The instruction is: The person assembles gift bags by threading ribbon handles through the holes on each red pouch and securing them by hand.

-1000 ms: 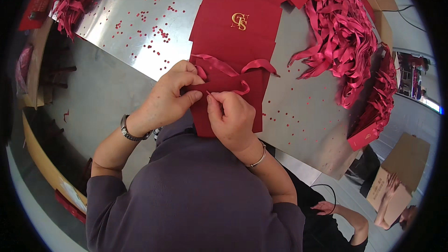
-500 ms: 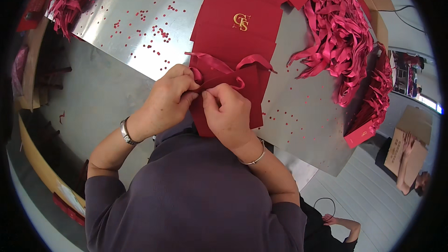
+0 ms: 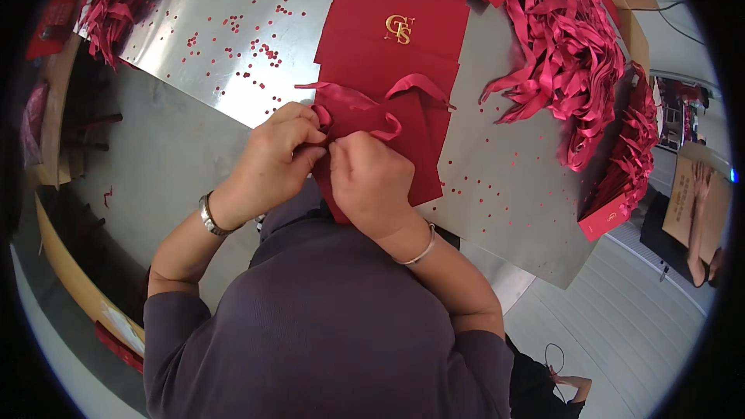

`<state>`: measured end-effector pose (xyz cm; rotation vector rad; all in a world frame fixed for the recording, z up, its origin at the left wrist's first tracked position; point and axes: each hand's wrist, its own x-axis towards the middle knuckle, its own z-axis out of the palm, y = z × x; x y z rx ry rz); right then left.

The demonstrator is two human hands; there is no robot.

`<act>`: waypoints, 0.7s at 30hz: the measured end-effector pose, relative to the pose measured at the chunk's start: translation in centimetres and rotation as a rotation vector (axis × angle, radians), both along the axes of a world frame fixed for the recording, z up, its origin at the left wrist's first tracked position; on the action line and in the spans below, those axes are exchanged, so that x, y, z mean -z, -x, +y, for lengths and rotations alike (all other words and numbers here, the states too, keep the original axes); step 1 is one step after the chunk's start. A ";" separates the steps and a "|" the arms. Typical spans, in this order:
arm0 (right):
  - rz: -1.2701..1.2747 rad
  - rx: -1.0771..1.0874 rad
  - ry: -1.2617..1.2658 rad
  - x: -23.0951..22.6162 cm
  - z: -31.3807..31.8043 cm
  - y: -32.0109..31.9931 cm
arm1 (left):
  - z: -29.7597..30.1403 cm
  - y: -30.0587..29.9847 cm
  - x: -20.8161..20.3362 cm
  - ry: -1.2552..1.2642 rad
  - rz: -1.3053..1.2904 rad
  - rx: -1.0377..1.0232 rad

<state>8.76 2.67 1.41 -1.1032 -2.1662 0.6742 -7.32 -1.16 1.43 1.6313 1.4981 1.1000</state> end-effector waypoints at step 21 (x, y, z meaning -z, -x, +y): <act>0.049 -0.066 -0.080 0.3 0.5 -0.5 | -0.1 0.0 0.0 0.147 -0.151 -0.072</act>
